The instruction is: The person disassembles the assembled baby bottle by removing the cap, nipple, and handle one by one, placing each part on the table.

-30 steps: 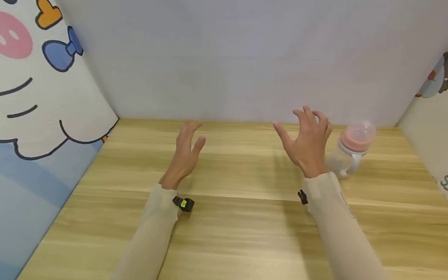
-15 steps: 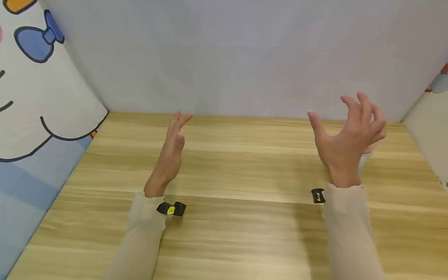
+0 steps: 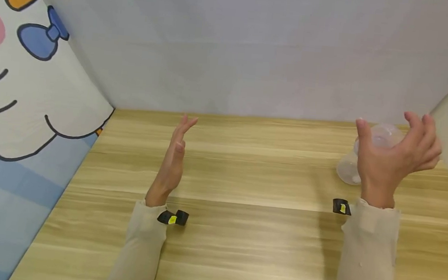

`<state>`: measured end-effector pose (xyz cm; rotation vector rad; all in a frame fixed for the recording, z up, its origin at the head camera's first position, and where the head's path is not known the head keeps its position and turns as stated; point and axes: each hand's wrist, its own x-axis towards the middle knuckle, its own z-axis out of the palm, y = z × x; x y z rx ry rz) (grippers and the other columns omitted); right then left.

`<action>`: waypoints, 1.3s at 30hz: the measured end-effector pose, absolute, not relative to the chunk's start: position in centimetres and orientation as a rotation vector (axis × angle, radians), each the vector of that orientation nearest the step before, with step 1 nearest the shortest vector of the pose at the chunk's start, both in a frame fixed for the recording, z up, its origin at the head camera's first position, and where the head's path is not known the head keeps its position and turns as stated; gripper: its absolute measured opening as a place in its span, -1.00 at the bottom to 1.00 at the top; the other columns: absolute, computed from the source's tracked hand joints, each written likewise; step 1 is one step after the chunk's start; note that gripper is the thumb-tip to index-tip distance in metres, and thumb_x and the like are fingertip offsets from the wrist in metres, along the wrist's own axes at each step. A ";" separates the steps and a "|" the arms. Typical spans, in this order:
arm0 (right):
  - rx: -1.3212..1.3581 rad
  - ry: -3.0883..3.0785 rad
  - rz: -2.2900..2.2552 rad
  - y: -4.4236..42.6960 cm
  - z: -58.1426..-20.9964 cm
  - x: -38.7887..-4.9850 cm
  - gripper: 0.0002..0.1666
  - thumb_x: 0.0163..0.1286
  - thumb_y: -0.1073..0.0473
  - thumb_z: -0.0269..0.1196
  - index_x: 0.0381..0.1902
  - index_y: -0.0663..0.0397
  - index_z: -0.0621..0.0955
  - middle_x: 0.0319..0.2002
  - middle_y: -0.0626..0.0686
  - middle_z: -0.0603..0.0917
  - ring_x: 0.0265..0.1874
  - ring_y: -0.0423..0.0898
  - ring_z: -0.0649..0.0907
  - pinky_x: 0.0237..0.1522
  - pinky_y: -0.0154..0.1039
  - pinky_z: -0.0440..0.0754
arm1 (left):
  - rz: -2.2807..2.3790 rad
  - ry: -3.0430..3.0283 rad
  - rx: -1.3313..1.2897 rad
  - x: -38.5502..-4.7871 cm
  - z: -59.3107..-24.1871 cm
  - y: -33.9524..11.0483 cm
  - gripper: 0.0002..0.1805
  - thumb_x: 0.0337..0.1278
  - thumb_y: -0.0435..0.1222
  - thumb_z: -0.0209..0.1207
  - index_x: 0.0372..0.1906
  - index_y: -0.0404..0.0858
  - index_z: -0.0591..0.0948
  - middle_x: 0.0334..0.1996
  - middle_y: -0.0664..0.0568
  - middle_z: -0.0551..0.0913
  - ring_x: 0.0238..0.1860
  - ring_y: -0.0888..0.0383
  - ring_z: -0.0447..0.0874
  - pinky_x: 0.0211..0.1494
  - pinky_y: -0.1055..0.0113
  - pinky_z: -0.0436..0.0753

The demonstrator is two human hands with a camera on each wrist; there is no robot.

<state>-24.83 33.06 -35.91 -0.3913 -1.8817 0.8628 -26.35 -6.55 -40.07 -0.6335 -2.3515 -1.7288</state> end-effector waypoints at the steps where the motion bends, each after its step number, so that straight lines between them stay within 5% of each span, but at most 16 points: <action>1: -0.407 -1.893 0.892 33.1 -36.2 -25.0 -0.13 0.05 -0.49 0.39 0.20 -0.21 0.49 0.31 -0.18 0.37 0.30 -0.29 0.18 0.43 -0.10 -0.15 | -1.730 -2.344 -0.634 -26.4 -40.1 -6.6 0.19 0.05 0.64 -0.50 0.58 -0.10 0.14 0.66 -0.03 -0.20 0.67 -0.11 -0.32 0.51 -0.48 -0.16; 7: -0.557 -1.928 1.098 33.0 -37.1 -25.9 -0.23 0.13 -0.21 0.46 0.27 -0.26 0.45 0.19 -0.29 0.39 0.20 -0.37 0.31 0.38 -0.18 0.07 | -1.709 -2.304 -0.652 -26.7 -40.5 -7.0 0.18 0.10 0.61 -0.49 0.59 -0.13 0.11 0.64 -0.07 -0.09 0.66 -0.11 -0.20 0.53 -0.43 -0.11; 14: -0.716 -1.957 1.264 33.2 -37.5 -26.3 -0.21 0.25 -0.06 0.40 0.37 -0.34 0.31 0.29 -0.23 0.40 0.22 -0.27 0.41 0.33 -0.29 0.36 | -1.718 -2.312 -0.610 -26.9 -41.2 -6.9 0.14 0.15 0.58 -0.44 0.59 -0.15 0.12 0.61 -0.06 0.05 0.63 -0.07 -0.04 0.56 -0.32 0.03; 19: -0.811 -1.898 1.366 33.7 -37.9 -26.4 -0.33 0.28 0.07 0.36 0.30 -0.29 0.38 0.09 -0.26 0.49 0.02 -0.34 0.51 0.14 -0.38 0.52 | -1.719 -2.352 -0.585 -26.9 -41.4 -6.9 0.16 0.13 0.59 -0.41 0.58 -0.16 0.14 0.59 -0.14 0.08 0.61 -0.13 0.03 0.52 -0.33 0.15; 39: -0.661 -1.774 1.300 30.7 -35.8 -25.9 -0.50 0.26 0.15 0.36 0.15 -0.11 0.51 -0.11 -0.25 0.57 -0.11 -0.34 0.58 -0.04 -0.44 0.55 | -1.668 -2.370 -0.642 -26.8 -41.3 -6.6 0.08 0.22 0.52 -0.26 0.54 -0.22 0.21 0.54 -0.11 0.25 0.55 -0.13 0.20 0.56 -0.19 0.22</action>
